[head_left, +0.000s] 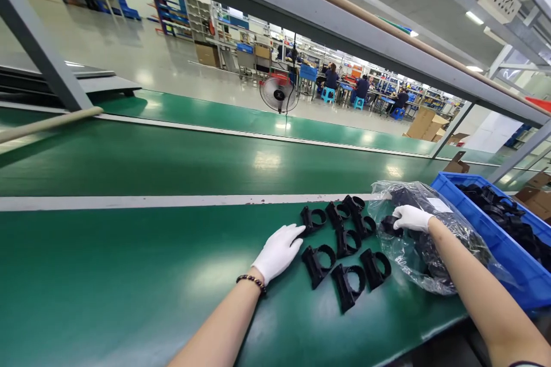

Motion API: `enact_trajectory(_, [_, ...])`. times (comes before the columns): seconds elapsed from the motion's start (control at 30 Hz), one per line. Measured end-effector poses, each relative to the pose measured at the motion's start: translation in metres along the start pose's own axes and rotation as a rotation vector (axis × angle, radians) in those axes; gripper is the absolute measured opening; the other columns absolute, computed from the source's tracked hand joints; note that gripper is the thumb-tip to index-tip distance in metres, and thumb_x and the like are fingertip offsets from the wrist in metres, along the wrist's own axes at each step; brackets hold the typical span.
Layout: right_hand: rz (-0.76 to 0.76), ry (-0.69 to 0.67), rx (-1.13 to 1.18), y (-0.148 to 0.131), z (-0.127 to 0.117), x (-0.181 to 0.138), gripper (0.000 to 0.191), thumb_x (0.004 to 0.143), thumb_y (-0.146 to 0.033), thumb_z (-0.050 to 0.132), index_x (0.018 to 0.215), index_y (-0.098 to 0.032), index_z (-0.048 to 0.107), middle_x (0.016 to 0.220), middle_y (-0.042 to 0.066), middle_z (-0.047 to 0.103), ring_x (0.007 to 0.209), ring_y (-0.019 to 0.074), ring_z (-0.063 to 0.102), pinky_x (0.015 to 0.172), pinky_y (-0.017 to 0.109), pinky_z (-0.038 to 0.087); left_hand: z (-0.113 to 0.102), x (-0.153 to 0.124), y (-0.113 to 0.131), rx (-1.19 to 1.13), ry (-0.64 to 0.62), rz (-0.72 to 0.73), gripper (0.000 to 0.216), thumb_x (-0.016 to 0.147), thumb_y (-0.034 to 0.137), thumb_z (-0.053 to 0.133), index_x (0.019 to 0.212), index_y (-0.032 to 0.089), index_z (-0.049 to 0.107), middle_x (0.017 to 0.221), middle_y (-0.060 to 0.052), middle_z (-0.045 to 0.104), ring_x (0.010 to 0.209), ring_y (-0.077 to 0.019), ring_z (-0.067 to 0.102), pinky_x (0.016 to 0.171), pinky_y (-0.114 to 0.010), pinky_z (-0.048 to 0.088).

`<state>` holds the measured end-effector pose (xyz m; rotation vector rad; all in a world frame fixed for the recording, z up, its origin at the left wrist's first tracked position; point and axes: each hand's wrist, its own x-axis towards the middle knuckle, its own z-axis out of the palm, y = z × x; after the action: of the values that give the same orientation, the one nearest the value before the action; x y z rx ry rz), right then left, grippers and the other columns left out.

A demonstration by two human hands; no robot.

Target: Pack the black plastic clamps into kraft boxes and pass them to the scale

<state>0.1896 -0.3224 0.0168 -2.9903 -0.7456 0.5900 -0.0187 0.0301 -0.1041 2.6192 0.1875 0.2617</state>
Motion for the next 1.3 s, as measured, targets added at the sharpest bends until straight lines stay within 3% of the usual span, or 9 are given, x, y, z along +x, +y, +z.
enact_trajectory(0.2, [0.015, -0.079, 0.2, 0.002, 0.02, -0.003, 0.032, 0.097, -0.043, 0.051, 0.108, -0.014, 0.06, 0.092, 0.003, 0.064, 0.071, 0.0124, 0.063, 0.065, 0.029, 0.055, -0.002, 0.0, 0.001, 0.016, -0.006, -0.001, 0.044, 0.091, 0.033, 0.04, 0.13, 0.022, 0.058, 0.139, -0.007, 0.054, 0.134, -0.0271, 0.044, 0.113, -0.045, 0.035])
enact_trajectory(0.37, [0.129, 0.026, 0.104, 0.003, 0.027, 0.013, 0.03, 0.094, -0.038, 0.057, 0.113, -0.015, 0.059, 0.112, 0.008, 0.061, 0.096, 0.0197, 0.061, 0.083, 0.04, 0.053, -0.002, -0.001, 0.001, 0.017, -0.003, 0.001, 0.044, 0.091, 0.034, 0.04, 0.13, 0.023, 0.059, 0.138, -0.006, 0.055, 0.133, -0.0269, 0.045, 0.113, -0.044, 0.035])
enact_trajectory(0.5, [0.066, 0.118, 0.022, -0.003, 0.024, 0.021, 0.034, 0.094, -0.038, 0.056, 0.122, -0.018, 0.055, 0.128, 0.01, 0.054, 0.113, 0.0244, 0.054, 0.096, 0.048, 0.046, -0.001, 0.0, 0.0, 0.004, -0.004, -0.004, 0.044, 0.091, 0.033, 0.041, 0.129, 0.022, 0.059, 0.139, -0.007, 0.055, 0.134, -0.0274, 0.044, 0.113, -0.045, 0.034])
enact_trajectory(0.67, [-0.079, -0.025, -0.001, -0.02, 0.031, 0.029, 0.031, 0.094, -0.039, 0.057, 0.115, -0.016, 0.059, 0.113, 0.007, 0.061, 0.099, 0.0204, 0.061, 0.089, 0.043, 0.051, 0.0, 0.0, 0.0, 0.009, -0.009, -0.005, 0.044, 0.091, 0.032, 0.041, 0.129, 0.021, 0.059, 0.139, -0.008, 0.054, 0.133, -0.0285, 0.045, 0.113, -0.046, 0.034])
enact_trajectory(0.8, [-0.08, -0.076, -0.027, -0.025, 0.039, 0.03, 0.028, 0.093, -0.038, 0.059, 0.11, -0.016, 0.06, 0.105, 0.006, 0.063, 0.091, 0.0181, 0.063, 0.084, 0.039, 0.053, -0.002, -0.001, 0.001, 0.021, -0.01, 0.001, 0.044, 0.091, 0.032, 0.041, 0.13, 0.022, 0.058, 0.138, -0.007, 0.055, 0.133, -0.0266, 0.046, 0.113, -0.044, 0.034])
enact_trajectory(0.9, [-0.029, 0.008, -0.041, -0.022, 0.034, 0.026, 0.027, 0.092, -0.037, 0.06, 0.108, -0.016, 0.061, 0.107, 0.006, 0.063, 0.094, 0.0189, 0.062, 0.085, 0.04, 0.052, -0.003, -0.001, 0.001, 0.021, -0.011, 0.002, 0.044, 0.091, 0.032, 0.04, 0.13, 0.021, 0.058, 0.138, -0.006, 0.056, 0.133, -0.0264, 0.046, 0.114, -0.044, 0.034])
enact_trajectory(1.13, [0.111, 0.42, 0.029, -0.022, 0.018, 0.021, 0.04, 0.096, -0.038, 0.051, 0.131, -0.02, 0.047, 0.136, 0.011, 0.045, 0.118, 0.0253, 0.049, 0.098, 0.047, 0.043, -0.001, 0.0, -0.001, 0.021, -0.004, -0.004, 0.045, 0.091, 0.034, 0.04, 0.131, 0.022, 0.058, 0.14, -0.007, 0.054, 0.134, -0.0277, 0.044, 0.113, -0.045, 0.034])
enact_trajectory(1.2, [0.165, 0.448, 0.044, -0.026, 0.026, 0.02, 0.041, 0.097, -0.038, 0.049, 0.133, -0.02, 0.045, 0.136, 0.011, 0.045, 0.116, 0.0248, 0.05, 0.097, 0.046, 0.043, 0.0, 0.0, -0.003, 0.028, 0.003, 0.0, 0.045, 0.091, 0.034, 0.04, 0.13, 0.022, 0.058, 0.139, -0.006, 0.055, 0.133, -0.0268, 0.045, 0.113, -0.044, 0.035])
enact_trajectory(1.3, [0.228, 0.374, 0.053, -0.029, 0.044, 0.015, 0.04, 0.096, -0.04, 0.052, 0.129, -0.018, 0.049, 0.124, 0.01, 0.054, 0.104, 0.0223, 0.057, 0.089, 0.044, 0.049, -0.001, -0.001, -0.004, 0.039, 0.006, 0.013, 0.044, 0.091, 0.034, 0.042, 0.13, 0.024, 0.058, 0.138, -0.005, 0.056, 0.132, -0.0254, 0.046, 0.113, -0.042, 0.035])
